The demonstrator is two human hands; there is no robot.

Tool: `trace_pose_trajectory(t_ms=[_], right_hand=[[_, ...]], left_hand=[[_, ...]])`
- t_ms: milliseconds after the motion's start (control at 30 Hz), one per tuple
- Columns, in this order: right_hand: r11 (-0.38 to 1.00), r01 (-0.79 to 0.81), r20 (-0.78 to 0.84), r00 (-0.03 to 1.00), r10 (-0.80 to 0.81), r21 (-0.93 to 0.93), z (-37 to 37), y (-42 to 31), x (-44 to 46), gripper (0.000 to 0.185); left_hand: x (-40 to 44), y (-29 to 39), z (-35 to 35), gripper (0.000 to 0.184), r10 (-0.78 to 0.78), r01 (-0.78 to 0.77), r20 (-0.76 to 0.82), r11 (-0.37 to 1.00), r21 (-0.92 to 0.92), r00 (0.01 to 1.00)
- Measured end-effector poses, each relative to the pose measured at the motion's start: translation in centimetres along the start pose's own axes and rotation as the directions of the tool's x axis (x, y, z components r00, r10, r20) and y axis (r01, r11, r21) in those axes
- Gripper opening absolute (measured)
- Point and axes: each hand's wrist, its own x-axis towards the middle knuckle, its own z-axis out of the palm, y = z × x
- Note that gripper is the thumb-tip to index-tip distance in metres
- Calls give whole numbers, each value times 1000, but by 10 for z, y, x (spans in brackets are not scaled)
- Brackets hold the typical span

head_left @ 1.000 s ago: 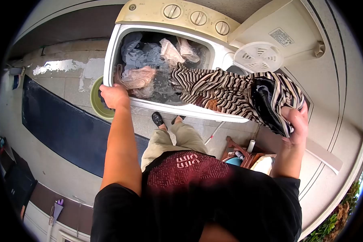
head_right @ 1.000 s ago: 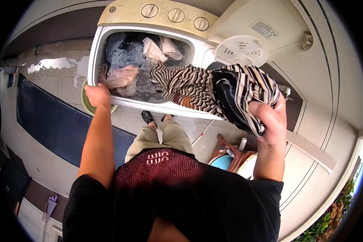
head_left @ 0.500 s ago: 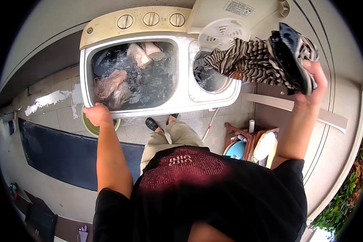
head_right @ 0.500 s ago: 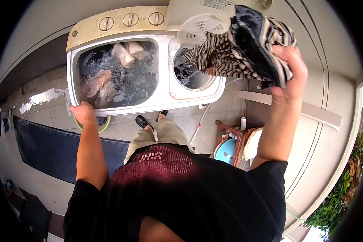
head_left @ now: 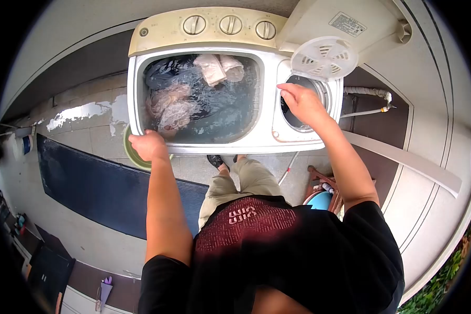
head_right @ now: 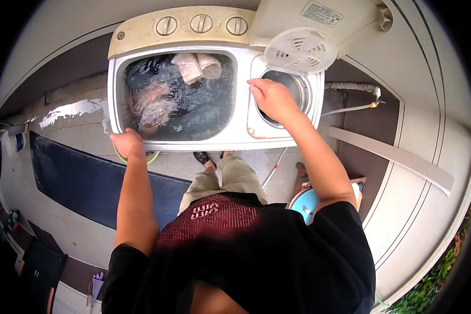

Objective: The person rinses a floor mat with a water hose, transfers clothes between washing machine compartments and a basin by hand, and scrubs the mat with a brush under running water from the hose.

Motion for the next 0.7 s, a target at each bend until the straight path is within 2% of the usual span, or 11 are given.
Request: trace_pose_trajectory(t_ms=[100, 133, 167, 200, 367, 433, 467, 533, 600, 667, 700], right_hand=[[959, 83, 170, 977, -132, 269, 50, -44, 49, 28], [957, 175, 238, 944, -231, 232, 74, -55, 69, 34], [956, 284, 280, 914, -294, 74, 97, -69, 87, 42], [949, 310, 330, 891, -310, 56, 123, -78, 108, 49], [834, 459, 208, 887, -413, -305, 241, -95, 226, 61], [872, 333, 356, 912, -201, -359, 248, -103, 239, 53], [837, 361, 470, 871, -145, -410, 275, -84, 255, 54], [853, 117, 586, 773, 243, -508, 296, -69, 260, 54], [784, 325, 685, 709, 168, -529, 301, -41, 240, 63], [829, 218, 728, 621, 289, -515, 269, -45, 206, 69], [830, 221, 719, 638, 274, -512, 277, -24, 189, 66]], left_hand=[[0, 1, 0, 33, 9, -10, -48, 1000, -14, 999], [1, 1, 1, 32, -5, 5, -40, 1000, 1, 999], [2, 2, 1, 32, -18, 18, -33, 1000, 16, 999], [3, 1, 2, 33, -13, 13, -35, 1000, 5, 999], [8, -1, 8, 38, -46, 45, -31, 999, -4, 998], [9, -1, 9, 38, -36, 36, -38, 999, 2, 999], [9, -1, 9, 39, -57, 57, -35, 998, -3, 998], [9, 1, 6, 38, -74, 74, -20, 997, -11, 997], [10, 0, 9, 38, -72, 72, -4, 997, -4, 997], [10, -1, 9, 38, -56, 55, -29, 998, -16, 998], [9, -2, 9, 38, -32, 31, -58, 999, -16, 998]])
